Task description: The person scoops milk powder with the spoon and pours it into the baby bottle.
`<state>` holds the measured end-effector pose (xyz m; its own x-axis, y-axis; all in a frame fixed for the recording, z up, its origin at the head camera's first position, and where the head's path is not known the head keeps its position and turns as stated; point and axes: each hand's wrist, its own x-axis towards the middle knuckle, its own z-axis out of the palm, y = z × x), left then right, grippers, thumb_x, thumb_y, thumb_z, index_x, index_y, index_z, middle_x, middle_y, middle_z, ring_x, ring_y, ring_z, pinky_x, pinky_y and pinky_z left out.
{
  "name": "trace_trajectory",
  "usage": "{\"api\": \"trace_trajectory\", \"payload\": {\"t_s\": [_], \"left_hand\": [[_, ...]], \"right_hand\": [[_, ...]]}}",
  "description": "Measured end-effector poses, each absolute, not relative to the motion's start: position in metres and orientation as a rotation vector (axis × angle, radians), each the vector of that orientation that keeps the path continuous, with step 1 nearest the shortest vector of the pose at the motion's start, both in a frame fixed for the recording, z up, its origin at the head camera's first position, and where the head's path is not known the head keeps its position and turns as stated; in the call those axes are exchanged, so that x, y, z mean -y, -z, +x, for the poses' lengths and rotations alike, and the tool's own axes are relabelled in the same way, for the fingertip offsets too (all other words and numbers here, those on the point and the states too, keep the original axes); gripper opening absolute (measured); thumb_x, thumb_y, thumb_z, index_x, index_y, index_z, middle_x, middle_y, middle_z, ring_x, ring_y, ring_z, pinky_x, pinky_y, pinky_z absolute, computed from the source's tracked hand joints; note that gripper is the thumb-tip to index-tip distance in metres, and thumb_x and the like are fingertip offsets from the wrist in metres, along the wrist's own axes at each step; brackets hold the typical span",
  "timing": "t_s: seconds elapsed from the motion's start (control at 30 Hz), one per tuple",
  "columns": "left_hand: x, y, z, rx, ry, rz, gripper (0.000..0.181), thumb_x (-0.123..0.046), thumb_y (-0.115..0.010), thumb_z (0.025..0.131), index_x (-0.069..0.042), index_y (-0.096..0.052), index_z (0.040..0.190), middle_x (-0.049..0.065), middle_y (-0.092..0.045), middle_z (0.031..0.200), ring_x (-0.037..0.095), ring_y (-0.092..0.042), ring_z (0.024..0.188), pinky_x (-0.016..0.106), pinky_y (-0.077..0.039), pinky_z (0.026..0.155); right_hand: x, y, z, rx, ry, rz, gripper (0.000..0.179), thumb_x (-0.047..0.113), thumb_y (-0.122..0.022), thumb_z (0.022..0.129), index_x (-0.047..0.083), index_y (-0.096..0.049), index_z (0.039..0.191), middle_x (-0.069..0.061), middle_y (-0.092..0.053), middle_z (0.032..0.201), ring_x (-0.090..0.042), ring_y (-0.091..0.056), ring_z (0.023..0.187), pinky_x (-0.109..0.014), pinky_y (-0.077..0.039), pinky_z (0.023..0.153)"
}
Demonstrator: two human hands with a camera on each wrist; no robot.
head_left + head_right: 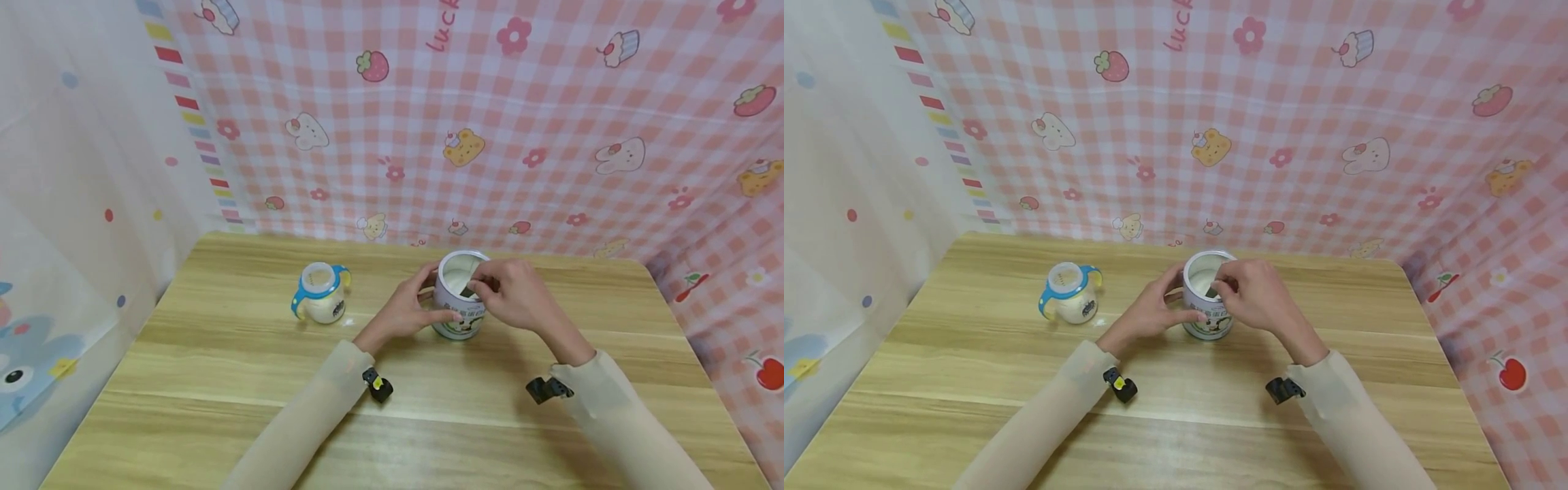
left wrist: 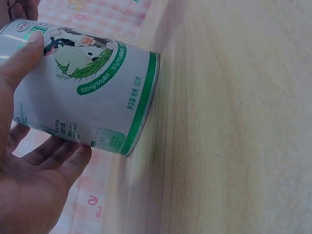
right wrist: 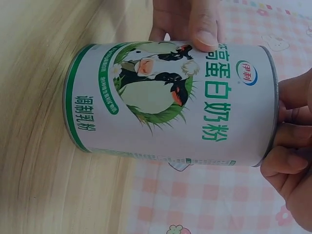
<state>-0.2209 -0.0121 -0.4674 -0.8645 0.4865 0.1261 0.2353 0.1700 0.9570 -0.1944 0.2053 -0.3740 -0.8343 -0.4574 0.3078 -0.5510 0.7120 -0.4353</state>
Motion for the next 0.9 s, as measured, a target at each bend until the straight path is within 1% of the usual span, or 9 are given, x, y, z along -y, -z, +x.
{"api": "trace_trajectory", "payload": {"t_s": [0.27,0.47,0.63,0.9], "left_hand": [[0.013,0.468,-0.221,-2.226,-1.769,0.706,0.091,-0.025,-0.090,0.080,-0.033,-0.038,0.155,0.004,-0.056,0.146,0.024,-0.053,0.139,0.039,-0.048,0.116],[0.014,0.469,-0.222,-2.216,-1.777,0.704,0.093,-0.024,-0.090,0.080,-0.031,-0.036,0.156,0.005,-0.056,0.146,0.025,-0.053,0.139,0.037,-0.048,0.116],[0.014,0.470,-0.223,-2.210,-1.786,0.713,0.093,-0.024,-0.090,0.080,-0.032,-0.037,0.156,0.005,-0.056,0.145,0.024,-0.053,0.139,0.037,-0.048,0.116],[0.013,0.472,-0.223,-2.199,-1.793,0.702,0.091,-0.024,-0.090,0.081,-0.032,-0.038,0.154,0.005,-0.056,0.146,0.026,-0.053,0.139,0.038,-0.047,0.117]], "right_hand": [[-0.204,0.369,-0.195,2.864,-0.898,0.714,0.018,0.012,-0.067,0.097,0.013,-0.074,0.080,0.002,-0.059,0.064,-0.011,-0.047,0.057,-0.024,-0.039,0.054],[-0.204,0.366,-0.197,2.907,-1.010,0.641,0.017,0.010,-0.066,0.097,0.010,-0.074,0.082,0.000,-0.057,0.064,-0.013,-0.047,0.058,-0.024,-0.039,0.053],[-0.205,0.364,-0.198,2.917,-1.021,0.637,0.019,0.010,-0.064,0.098,0.009,-0.073,0.081,0.000,-0.054,0.063,-0.013,-0.045,0.057,-0.025,-0.038,0.053],[-0.210,0.362,-0.199,2.895,-1.070,0.592,0.020,0.013,-0.065,0.098,0.009,-0.075,0.081,-0.002,-0.060,0.066,-0.014,-0.048,0.058,-0.026,-0.041,0.054]]}}
